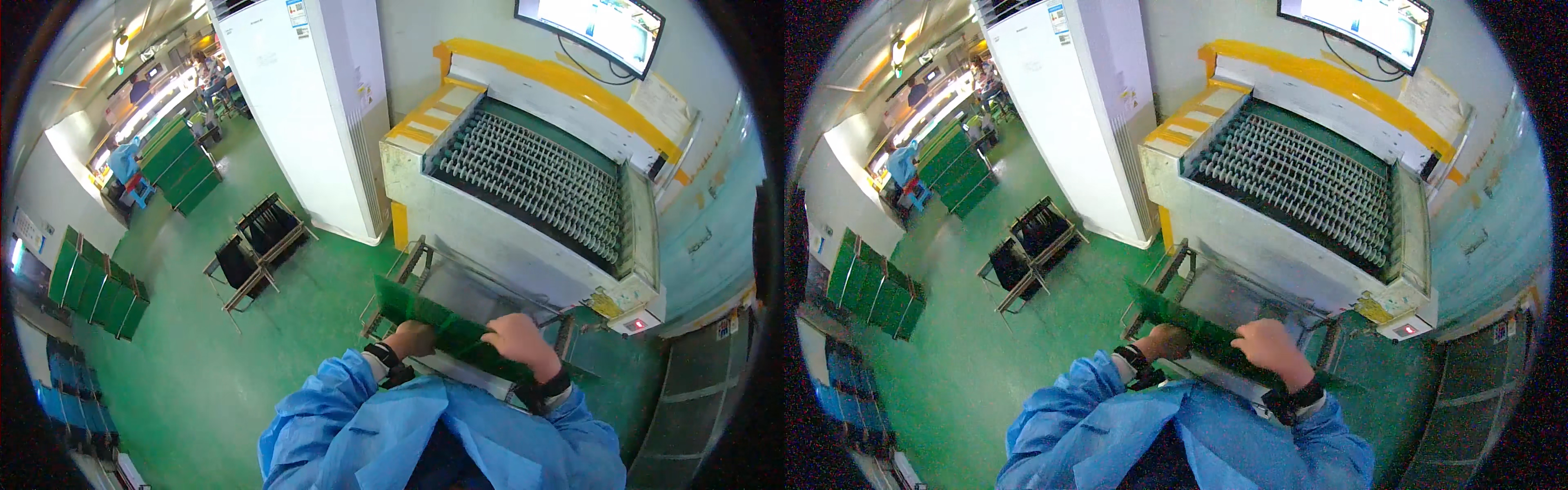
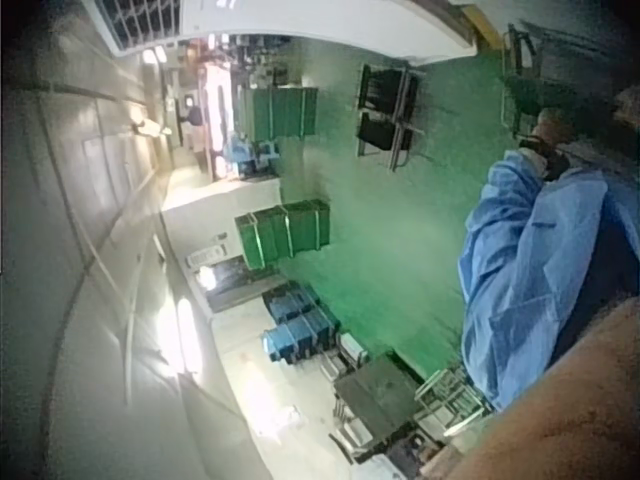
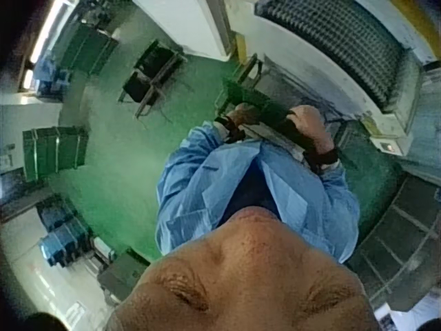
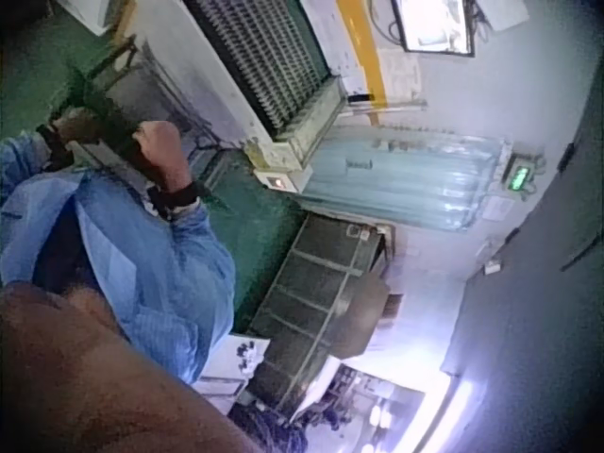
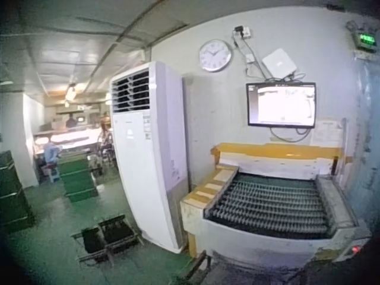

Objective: Feeding printed circuit boards into a processing machine from a stack on a cart.

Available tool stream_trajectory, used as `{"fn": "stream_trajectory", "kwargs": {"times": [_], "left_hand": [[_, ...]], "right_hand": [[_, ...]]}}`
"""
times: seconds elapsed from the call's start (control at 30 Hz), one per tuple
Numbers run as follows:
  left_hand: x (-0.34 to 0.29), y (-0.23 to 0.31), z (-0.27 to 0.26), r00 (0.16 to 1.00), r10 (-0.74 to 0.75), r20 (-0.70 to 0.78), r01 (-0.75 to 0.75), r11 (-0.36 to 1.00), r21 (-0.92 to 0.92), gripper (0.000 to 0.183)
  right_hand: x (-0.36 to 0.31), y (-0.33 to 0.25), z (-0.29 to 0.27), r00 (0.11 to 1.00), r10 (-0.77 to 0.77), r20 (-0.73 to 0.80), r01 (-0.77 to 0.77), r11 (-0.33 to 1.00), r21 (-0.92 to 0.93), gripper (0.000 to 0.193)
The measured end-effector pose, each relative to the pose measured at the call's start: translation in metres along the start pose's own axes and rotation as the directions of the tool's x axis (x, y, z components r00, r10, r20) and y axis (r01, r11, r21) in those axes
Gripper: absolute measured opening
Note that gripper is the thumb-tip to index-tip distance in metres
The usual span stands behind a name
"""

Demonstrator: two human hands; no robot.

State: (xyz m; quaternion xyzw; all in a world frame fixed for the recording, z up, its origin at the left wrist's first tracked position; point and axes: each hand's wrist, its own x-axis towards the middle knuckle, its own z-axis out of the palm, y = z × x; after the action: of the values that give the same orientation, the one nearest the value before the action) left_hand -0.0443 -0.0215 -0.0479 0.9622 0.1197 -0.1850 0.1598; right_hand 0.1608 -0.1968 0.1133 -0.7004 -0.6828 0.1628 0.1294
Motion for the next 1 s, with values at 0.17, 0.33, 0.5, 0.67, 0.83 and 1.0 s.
{"fn": "stream_trajectory", "kwargs": {"times": [0.17,0.33,0.5,0.67,0.83,1.0], "left_hand": [[0.001,0.001,-0.008,0.999,-0.017,0.028,0.017,1.0,-0.001,0.039],[-0.003,0.011,-0.025,0.999,-0.038,0.002,0.038,0.999,0.001,0.038],[0.006,0.003,-0.014,0.998,-0.067,0.008,0.068,0.992,-0.107,0.033],[0.01,-0.004,-0.003,0.998,-0.057,-0.039,0.053,0.995,-0.083,0.029],[0.004,0.006,-0.021,0.998,-0.016,-0.067,0.013,0.999,-0.051,0.027],[0.009,0.005,-0.018,0.997,-0.078,-0.027,0.076,0.995,-0.067,0.025]], "right_hand": [[-0.001,0.006,-0.04,0.996,0.041,-0.081,-0.037,0.998,0.058,0.033],[-0.02,0.035,-0.072,0.954,0.21,-0.213,-0.166,0.965,0.204,0.031],[-0.029,0.084,-0.096,0.748,0.474,-0.464,-0.057,0.743,0.667,0.03],[-0.015,0.107,-0.113,0.35,0.728,-0.589,0.298,0.51,0.807,0.029],[-0.003,0.184,-0.092,0.578,0.761,-0.296,0.472,-0.016,0.881,0.024],[0.029,0.21,-0.054,0.61,0.741,-0.281,0.59,-0.188,0.785,0.021]]}}
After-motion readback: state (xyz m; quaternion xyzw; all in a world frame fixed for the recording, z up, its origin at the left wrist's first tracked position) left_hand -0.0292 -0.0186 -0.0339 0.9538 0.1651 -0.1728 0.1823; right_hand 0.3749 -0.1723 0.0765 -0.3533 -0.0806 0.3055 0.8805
